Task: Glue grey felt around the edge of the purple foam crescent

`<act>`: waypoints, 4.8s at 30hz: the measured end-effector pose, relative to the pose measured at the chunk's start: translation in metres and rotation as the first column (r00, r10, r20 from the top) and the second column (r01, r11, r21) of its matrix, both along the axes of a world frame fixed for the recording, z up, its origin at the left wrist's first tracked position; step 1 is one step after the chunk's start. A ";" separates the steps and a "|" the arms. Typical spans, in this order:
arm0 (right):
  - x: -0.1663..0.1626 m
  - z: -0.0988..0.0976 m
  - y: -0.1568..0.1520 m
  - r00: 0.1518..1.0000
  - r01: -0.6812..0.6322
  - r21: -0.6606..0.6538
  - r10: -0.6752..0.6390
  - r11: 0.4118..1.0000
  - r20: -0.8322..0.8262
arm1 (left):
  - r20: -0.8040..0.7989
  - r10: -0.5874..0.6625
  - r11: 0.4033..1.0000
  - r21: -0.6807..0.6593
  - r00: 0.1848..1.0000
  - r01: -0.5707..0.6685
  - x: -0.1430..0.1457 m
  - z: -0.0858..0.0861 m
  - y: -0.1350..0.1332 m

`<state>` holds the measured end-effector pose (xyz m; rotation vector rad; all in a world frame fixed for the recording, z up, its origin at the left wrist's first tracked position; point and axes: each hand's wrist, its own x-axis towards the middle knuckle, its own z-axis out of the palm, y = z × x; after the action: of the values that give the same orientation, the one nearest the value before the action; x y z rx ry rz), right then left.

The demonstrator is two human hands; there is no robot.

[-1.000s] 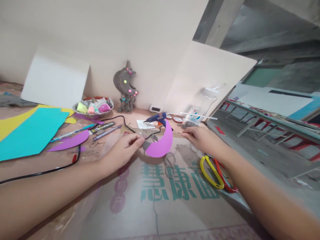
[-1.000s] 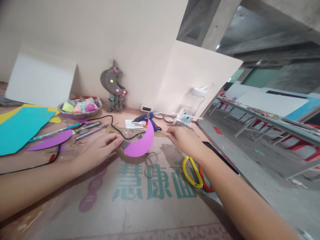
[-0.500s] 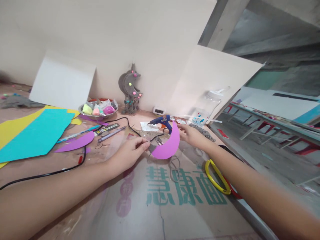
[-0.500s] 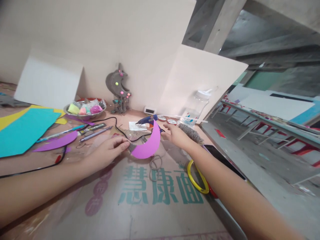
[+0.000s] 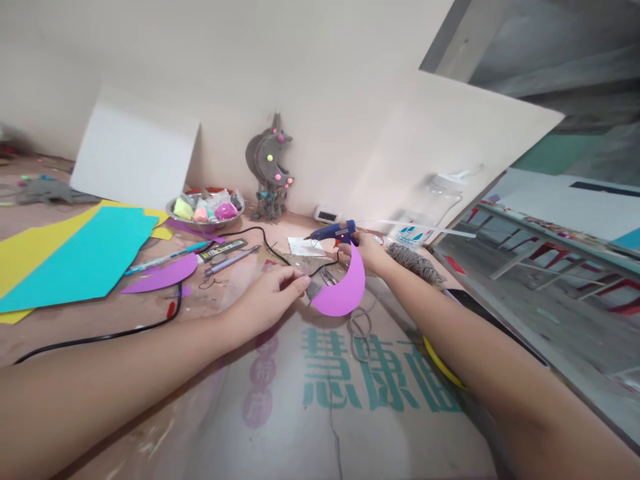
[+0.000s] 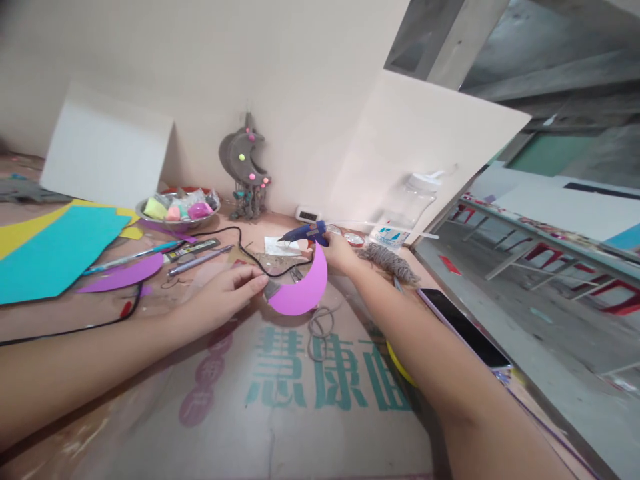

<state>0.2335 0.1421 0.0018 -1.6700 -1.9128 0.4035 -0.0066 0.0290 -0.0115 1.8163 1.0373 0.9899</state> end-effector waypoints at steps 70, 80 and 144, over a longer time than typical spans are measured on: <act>-0.006 0.004 -0.155 0.986 -0.146 -0.068 0.140 0.987 -0.086 | 0.095 0.098 0.970 -0.230 0.991 -0.074 0.004 0.010 -0.005; -0.008 0.005 -0.156 0.988 -0.114 -0.148 0.097 0.982 -0.117 | 0.095 0.094 0.958 -0.279 0.991 -0.064 0.004 0.010 -0.006; 0.010 0.030 -0.150 0.991 -0.021 0.081 0.031 0.997 -0.132 | 0.074 0.109 0.954 -0.287 0.991 -0.084 0.007 0.015 -0.009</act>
<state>0.2436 -0.0079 0.0314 -1.5300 -1.8306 0.4328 0.0003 0.0199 0.0038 1.4873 1.1580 0.9188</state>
